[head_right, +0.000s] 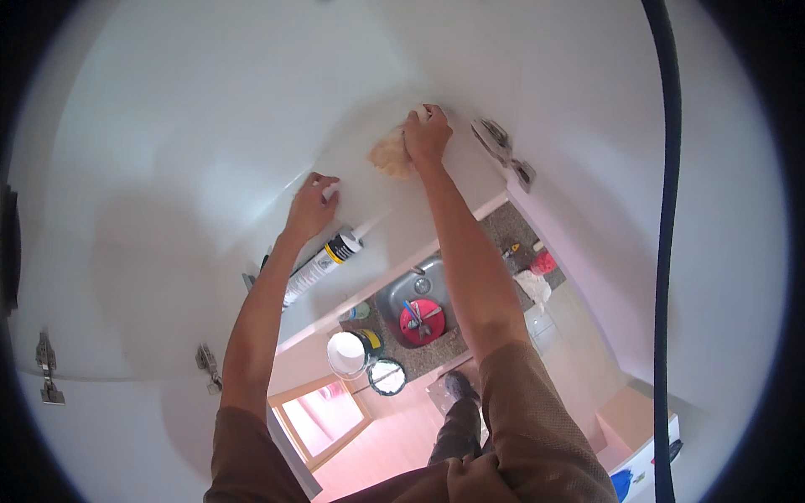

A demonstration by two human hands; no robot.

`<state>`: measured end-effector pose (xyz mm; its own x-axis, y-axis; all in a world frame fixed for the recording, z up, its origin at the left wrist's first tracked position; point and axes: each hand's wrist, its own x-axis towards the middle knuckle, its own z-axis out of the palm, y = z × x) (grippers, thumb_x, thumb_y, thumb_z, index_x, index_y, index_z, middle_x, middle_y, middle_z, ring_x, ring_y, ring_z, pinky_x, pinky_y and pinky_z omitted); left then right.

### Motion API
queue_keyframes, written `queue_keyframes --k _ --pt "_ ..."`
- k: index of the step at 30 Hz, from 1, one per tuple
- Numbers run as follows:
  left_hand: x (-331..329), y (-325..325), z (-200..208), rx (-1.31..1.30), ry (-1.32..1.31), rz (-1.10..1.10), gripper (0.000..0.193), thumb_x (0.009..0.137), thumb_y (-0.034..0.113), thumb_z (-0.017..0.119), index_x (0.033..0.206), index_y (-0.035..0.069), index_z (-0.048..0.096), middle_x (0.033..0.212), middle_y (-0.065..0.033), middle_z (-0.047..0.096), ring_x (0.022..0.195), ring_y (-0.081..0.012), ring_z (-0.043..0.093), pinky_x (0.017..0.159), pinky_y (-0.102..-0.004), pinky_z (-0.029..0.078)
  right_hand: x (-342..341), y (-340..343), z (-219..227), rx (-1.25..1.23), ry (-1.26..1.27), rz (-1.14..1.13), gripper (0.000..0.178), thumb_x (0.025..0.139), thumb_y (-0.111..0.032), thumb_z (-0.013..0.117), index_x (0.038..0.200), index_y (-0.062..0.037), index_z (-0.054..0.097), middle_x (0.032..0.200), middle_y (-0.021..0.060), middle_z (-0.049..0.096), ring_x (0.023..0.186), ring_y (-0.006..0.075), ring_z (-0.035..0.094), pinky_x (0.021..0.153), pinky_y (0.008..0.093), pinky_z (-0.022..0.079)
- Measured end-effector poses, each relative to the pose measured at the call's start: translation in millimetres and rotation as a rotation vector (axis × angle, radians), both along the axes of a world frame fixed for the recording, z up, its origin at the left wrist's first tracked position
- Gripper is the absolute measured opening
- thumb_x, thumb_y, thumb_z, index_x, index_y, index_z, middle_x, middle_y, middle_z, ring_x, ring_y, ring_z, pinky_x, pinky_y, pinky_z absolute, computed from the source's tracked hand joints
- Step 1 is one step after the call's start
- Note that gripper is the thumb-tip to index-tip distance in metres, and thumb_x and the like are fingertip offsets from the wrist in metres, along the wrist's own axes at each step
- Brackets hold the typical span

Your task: The person wipes the inside of a white cabinet with a cloth, then uses a caulking gun to apply sealant along the upper corner seams. They smooth the bead with a finger and rinse their hand at the sink before continuing to apply and smooth more sealant along the cabinet edges.

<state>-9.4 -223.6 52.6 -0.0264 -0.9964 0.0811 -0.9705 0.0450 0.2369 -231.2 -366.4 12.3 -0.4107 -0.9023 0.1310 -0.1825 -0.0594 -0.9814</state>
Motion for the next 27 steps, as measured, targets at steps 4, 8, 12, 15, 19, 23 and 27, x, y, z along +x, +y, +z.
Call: queue_keyframes --k 4,8,12,15,19,23,27 --pt "-36.9 -35.7 -29.3 -0.175 0.003 -0.078 0.018 0.093 0.014 0.057 0.111 0.013 0.059 0.107 -0.0131 0.061 0.086 -0.0359 0.067 0.075 -0.0499 0.055 -21.8 -59.9 -14.1 -0.035 0.127 -0.076 0.027 0.087 -0.018 0.068 0.104 0.0018 0.072 0.104 0.0220 0.072 0.095 0.0399 0.068 0.090 0.0458 0.051" --pt "-32.5 -34.4 -27.3 -0.141 0.112 -0.016 0.016 0.092 0.013 0.057 0.108 0.013 0.058 0.103 -0.0105 0.060 0.086 -0.0351 0.067 0.072 -0.0492 0.053 -2.6 -69.3 -4.2 -0.002 0.120 -0.050 0.023 0.087 -0.016 0.067 0.099 0.0015 0.074 0.095 0.0224 0.072 0.094 0.0386 0.069 0.087 0.0471 0.052" --pt "-29.3 -34.7 -23.2 -0.143 0.159 -0.016 0.015 0.091 0.014 0.059 0.105 0.012 0.058 0.103 -0.0104 0.060 0.085 -0.0341 0.066 0.071 -0.0481 0.053 13.5 -82.2 2.6 0.035 0.234 -0.125 0.022 0.088 -0.015 0.065 0.102 -0.0008 0.074 0.096 0.0219 0.072 0.093 0.0385 0.070 0.085 0.0472 0.053" --pt "-24.9 -38.1 -29.3 -0.166 0.226 -0.023 0.015 0.090 0.015 0.059 0.105 0.012 0.058 0.102 -0.0106 0.060 0.084 -0.0336 0.066 0.070 -0.0482 0.052 23.7 -89.3 0.7 0.088 0.259 -0.166 0.023 0.087 -0.015 0.065 0.104 -0.0029 0.075 0.099 0.0202 0.073 0.094 0.0389 0.070 0.086 0.0472 0.054" --pt "-23.0 -37.7 -24.9 -0.146 0.248 -0.014 0.015 0.089 0.013 0.059 0.103 0.011 0.058 0.101 -0.0107 0.060 0.086 -0.0342 0.065 0.072 -0.0485 0.052 25.8 -99.7 -2.1 0.132 0.356 -0.188 0.028 0.083 -0.016 0.068 0.107 -0.0054 0.075 0.100 0.0186 0.073 0.094 0.0386 0.070 0.087 0.0468 0.054" --pt "-29.9 -41.7 -22.1 -0.138 0.243 -0.027 0.014 0.089 0.014 0.060 0.102 0.010 0.057 0.099 -0.0100 0.058 0.082 -0.0326 0.065 0.068 -0.0487 0.051 6.6 -121.1 -22.7 0.093 0.446 -0.146 0.033 0.082 -0.020 0.068 0.110 -0.0046 0.075 0.104 0.0167 0.073 0.099 0.0366 0.070 0.090 0.0476 0.055" --pt "-21.9 -38.6 -28.2 -0.162 0.246 -0.037 0.015 0.088 0.013 0.060 0.102 0.010 0.056 0.097 -0.0098 0.057 0.082 -0.0309 0.065 0.065 -0.0483 0.050 1.2 -123.5 -23.4 0.107 0.371 -0.012 0.034 0.080 -0.020 0.068 0.108 -0.0023 0.076 0.105 0.0188 0.074 0.097 0.0378 0.071 0.091 0.0455 0.055"
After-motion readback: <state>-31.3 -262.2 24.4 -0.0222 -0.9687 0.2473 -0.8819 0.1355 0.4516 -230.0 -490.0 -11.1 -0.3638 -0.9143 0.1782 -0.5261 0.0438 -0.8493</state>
